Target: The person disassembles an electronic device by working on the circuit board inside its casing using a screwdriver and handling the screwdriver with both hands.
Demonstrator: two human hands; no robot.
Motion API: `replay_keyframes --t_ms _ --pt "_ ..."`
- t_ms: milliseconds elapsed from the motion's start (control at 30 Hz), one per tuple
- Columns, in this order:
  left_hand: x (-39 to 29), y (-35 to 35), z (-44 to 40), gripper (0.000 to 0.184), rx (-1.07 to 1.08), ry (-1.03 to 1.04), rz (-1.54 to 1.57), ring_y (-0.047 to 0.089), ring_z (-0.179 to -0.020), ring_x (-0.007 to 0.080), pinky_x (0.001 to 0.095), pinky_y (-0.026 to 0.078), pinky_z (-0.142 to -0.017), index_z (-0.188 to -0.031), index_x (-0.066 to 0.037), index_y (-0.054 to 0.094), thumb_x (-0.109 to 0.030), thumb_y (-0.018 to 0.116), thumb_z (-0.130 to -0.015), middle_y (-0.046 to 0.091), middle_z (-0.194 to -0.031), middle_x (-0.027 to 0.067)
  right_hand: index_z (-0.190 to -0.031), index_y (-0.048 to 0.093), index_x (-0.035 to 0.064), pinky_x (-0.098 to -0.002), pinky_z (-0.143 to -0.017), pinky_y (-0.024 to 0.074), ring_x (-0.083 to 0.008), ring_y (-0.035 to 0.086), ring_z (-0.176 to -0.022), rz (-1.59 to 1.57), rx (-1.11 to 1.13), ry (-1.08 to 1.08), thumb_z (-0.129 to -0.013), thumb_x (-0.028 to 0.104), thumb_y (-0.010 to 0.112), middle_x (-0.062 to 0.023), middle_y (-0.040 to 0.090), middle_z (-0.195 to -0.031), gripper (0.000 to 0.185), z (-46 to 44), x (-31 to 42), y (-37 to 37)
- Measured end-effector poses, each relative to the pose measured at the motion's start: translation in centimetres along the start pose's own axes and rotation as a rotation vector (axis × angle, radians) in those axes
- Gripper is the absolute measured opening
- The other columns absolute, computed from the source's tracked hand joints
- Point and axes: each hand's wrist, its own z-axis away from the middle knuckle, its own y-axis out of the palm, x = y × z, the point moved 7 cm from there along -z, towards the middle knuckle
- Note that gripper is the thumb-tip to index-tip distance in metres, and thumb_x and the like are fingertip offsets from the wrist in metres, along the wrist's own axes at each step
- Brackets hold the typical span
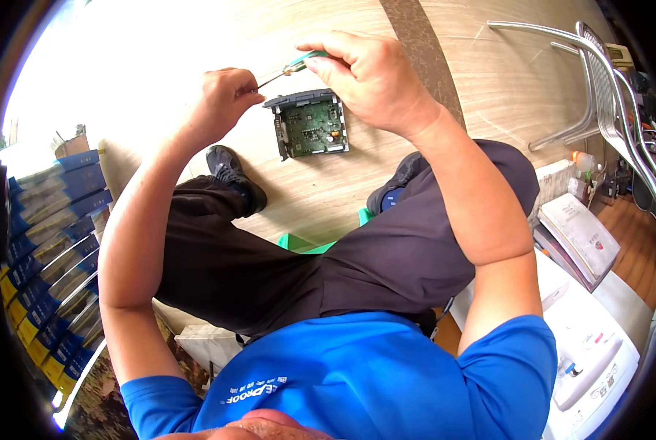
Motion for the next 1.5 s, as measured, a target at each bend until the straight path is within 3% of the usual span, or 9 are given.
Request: replay_keyframes --t_ms 67,133,533,1267,1500 --pt "0.1 0.1 0.1 0.016 0.008 -0.013 -0.008 0.06 -0.067 0.0297 0.0386 0.047 -0.064 -0.08 0.001 0.063 -0.014 0.07 -0.08 0.062 -0.073 0.0152 -0.103 0.068 0.0015 -0.0286 -0.054 0.0454 -0.0134 0.057 -0.057 -0.02 -0.004 -0.028 -0.087 0.008 0.064 -0.0109 0.063 -0.068 0.018 0.0 0.3 -0.1" --pt "0.4 0.3 0.0 0.017 0.025 -0.022 -0.014 0.061 -0.069 0.0299 0.0388 0.048 -0.065 -0.081 0.001 0.063 -0.014 0.069 -0.08 0.062 -0.074 0.0156 -0.111 0.065 -0.0013 -0.021 -0.067 0.0462 -0.0067 0.058 -0.078 -0.014 0.123 0.133 -0.089 0.001 0.061 -0.0055 0.066 -0.093 0.023 0.3 -0.5 0.4" --pt "1.1 0.7 0.1 0.015 0.057 -0.044 0.005 0.061 -0.073 0.0313 0.0389 0.048 -0.068 -0.086 0.001 0.063 -0.013 0.068 -0.081 0.063 -0.077 0.0159 -0.113 0.063 -0.004 -0.0209 -0.074 0.0499 -0.0089 0.063 -0.086 0.004 0.153 0.161 -0.089 -0.002 0.058 -0.007 0.067 -0.096 0.024 0.2 -0.6 0.6" --pt "1.0 0.3 0.0 0.018 0.05 -0.053 -0.015 0.064 -0.078 0.0327 0.0392 0.05 -0.073 -0.09 0.001 0.068 -0.016 0.064 -0.086 0.066 -0.084 0.0172 -0.113 0.064 -0.0012 -0.0186 -0.066 0.0487 -0.005 0.059 -0.075 -0.054 0.072 0.137 -0.09 -0.001 0.059 -0.0036 0.067 -0.088 0.023 0.1 -0.7 0.3" --pt "0.5 -0.4 -0.1 0.019 -0.032 -0.031 0.075 0.065 -0.078 0.0303 0.0371 0.051 -0.072 -0.093 0.001 0.069 -0.017 0.064 -0.087 0.067 -0.085 0.0168 -0.111 0.063 -0.0022 -0.0195 -0.066 0.0501 -0.006 0.06 -0.074 -0.166 0.02 0.248 -0.093 0.005 0.058 -0.0048 0.067 -0.089 0.019 0.2 -1.4 0.0"
